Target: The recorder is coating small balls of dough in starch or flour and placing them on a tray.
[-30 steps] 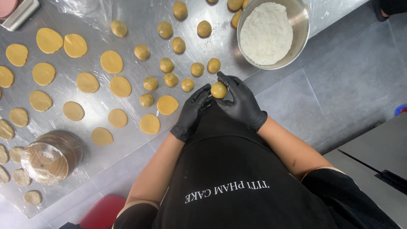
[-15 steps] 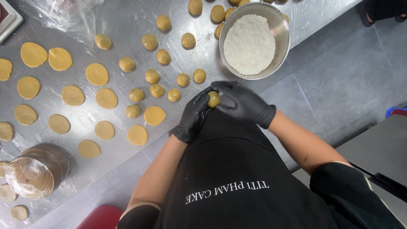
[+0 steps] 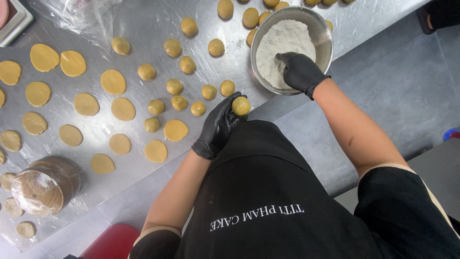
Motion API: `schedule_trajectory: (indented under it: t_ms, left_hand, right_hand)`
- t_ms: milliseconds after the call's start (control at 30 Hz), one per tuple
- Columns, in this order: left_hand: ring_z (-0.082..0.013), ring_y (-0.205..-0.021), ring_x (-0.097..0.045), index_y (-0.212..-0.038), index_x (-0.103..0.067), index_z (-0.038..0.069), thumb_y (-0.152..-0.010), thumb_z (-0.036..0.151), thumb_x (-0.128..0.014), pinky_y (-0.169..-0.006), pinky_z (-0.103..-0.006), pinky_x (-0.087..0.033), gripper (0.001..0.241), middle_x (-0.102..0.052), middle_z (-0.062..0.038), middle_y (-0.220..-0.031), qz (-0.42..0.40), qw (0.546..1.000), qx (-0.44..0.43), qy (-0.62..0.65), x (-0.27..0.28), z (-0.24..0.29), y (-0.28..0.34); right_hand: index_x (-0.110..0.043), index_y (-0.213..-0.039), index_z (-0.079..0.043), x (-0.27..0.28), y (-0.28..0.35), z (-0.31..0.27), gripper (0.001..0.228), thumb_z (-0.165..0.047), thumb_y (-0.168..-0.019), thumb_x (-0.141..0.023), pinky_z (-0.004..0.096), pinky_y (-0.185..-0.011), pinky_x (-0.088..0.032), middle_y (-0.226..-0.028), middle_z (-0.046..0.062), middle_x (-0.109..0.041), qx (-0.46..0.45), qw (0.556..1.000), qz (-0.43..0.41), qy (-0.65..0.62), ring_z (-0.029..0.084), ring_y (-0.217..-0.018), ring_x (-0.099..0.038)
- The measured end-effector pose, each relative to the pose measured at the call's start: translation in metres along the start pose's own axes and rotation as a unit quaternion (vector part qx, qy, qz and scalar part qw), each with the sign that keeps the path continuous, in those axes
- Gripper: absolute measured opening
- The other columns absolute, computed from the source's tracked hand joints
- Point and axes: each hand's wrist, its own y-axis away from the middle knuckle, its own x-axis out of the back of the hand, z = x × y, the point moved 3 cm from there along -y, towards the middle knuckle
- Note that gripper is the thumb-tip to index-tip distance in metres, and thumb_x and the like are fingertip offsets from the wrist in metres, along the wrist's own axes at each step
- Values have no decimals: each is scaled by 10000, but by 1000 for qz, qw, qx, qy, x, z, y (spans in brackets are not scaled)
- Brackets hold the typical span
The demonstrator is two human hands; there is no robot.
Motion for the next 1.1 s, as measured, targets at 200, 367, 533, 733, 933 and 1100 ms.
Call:
schedule_trajectory:
  t_ms: [200,367,533,733,933,1100]
  left_hand:
    - [-203,-1269,-604,-1474,-503,0,-1084,244,-457,-1073,-356,-510,462,-598,-104,-1404,-15,1000,-16,19,-6,0,-27]
    - [-195,-1197,-623,-1477,-521,18,-1067,218,-495,-1039,-358,-515,457,-622,-111,-1355,-40,999,14,17,-14,-6,-64]
    - [-184,-1175,-629,-1472,-524,43,-1048,216,-505,-1029,-349,-518,458,-627,-83,-1349,-47,997,32,42,-26,-9,-87]
    - [-181,-1160,-626,-1464,-538,40,-1067,230,-515,-1026,-347,-523,442,-625,-84,-1332,-6,999,31,28,-33,-4,-94]
    - [-201,-1117,-634,-1456,-544,49,-1048,196,-511,-988,-357,-538,436,-618,-103,-1313,3,998,24,51,-32,-22,-126]
    - [-210,-1128,-634,-1480,-527,17,-1072,176,-504,-999,-355,-535,439,-615,-152,-1331,-54,996,9,76,-40,-36,-146]
  right_hand:
    - [-678,-1313,-11,6,18,1,444,31,-921,-474,386,-1015,-513,-1278,217,-702,9,984,5,-179,328,-1152,-694]
    - [-662,-1335,-6,9,22,-4,452,24,-916,-496,384,-1013,-511,-1249,236,-696,-20,980,17,-199,337,-1144,-684]
    - [-668,-1322,-17,2,13,-11,517,45,-824,-542,408,-970,-528,-1186,253,-701,-67,991,-101,-49,372,-1071,-688]
    - [-714,-1292,-24,20,29,-15,432,77,-943,-482,357,-1043,-507,-1269,213,-712,7,985,13,-174,311,-1161,-692]
    - [-631,-1374,4,40,62,-38,397,86,-1008,-500,334,-1125,-501,-1331,162,-703,-9,913,119,-390,210,-1252,-666]
    - [-667,-1310,1,55,79,-67,327,70,-1003,-577,340,-1099,-538,-1340,191,-694,65,939,175,-289,247,-1295,-670]
